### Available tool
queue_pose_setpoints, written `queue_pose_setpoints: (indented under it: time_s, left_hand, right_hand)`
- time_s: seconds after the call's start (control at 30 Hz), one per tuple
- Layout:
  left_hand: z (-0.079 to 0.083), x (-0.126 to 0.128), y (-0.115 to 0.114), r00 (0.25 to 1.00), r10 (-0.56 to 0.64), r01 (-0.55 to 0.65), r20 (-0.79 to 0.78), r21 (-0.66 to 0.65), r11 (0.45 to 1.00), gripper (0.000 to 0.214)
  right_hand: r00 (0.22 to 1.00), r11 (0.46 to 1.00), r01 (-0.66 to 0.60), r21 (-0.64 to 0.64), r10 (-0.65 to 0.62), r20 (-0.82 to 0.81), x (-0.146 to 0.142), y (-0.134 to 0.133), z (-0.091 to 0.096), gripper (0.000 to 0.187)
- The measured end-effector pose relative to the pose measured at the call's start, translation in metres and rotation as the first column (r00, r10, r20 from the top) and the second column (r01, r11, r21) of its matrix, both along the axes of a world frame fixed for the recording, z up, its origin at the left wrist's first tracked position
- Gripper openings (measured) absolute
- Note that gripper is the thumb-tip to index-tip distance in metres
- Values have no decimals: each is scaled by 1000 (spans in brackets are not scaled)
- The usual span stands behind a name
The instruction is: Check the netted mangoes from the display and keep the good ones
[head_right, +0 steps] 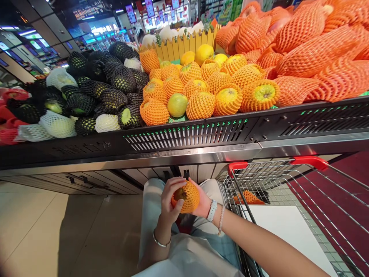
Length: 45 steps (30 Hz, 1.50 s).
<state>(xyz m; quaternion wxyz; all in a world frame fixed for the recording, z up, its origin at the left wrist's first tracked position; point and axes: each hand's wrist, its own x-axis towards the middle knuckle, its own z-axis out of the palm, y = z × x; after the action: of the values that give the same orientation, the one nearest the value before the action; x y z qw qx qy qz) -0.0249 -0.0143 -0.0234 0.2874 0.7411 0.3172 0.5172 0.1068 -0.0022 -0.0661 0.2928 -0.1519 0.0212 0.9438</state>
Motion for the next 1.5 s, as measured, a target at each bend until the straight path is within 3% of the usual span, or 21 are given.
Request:
queue_pose_setpoints:
  time_s: [0.2,0.4,0.53,0.6,0.67,0.77,0.87,0.97,1.13,1.33,1.5]
  left_hand:
    - [1,-1,0,1000,-15,15,-4,-30,999,47]
    - [0,-4,5,998,-1,-2,-59,-54,999,40]
    - [1,-13,5,983,-79,59,-165,-121,991,65]
    - [6,-16,3,990,-25,15,-137,-68,998,70]
    - [17,-16,2,987,84,-80,-135,36,996,60]
    - [37,-10,1,921,179,-141,-346,134,981,40]
    - [46,-2,2,829,172,-146,-532,91,985,37]
    - [43,2,3,785,134,-152,-605,22,988,37]
    - [37,0,4,795,71,-132,-602,-57,990,37]
    - [41,-4,3,823,142,-185,-551,-23,982,40]
    - [31,4,6,810,204,-233,-551,17,972,49]
  right_hand:
    - [999,996,54,-76,-53,5,4,1,11,66]
    - [993,994,102,-49,-98,70,4,2,19,68]
    - [988,990,139,-33,-136,77,5,3,21,62]
    - [989,991,133,-20,-132,60,5,4,21,55]
    - [992,993,120,4,-120,27,3,4,17,48]
    - [997,996,78,37,-78,-5,-2,1,7,43]
    - [999,998,42,47,-43,15,-6,-2,-3,42]
    - [999,998,41,47,-42,26,-6,-1,-7,41]
    - [997,997,79,-25,-78,21,-1,4,0,48]
    - [993,993,118,-2,-118,25,2,5,6,47]
    - [995,997,61,43,-64,72,2,4,9,52]
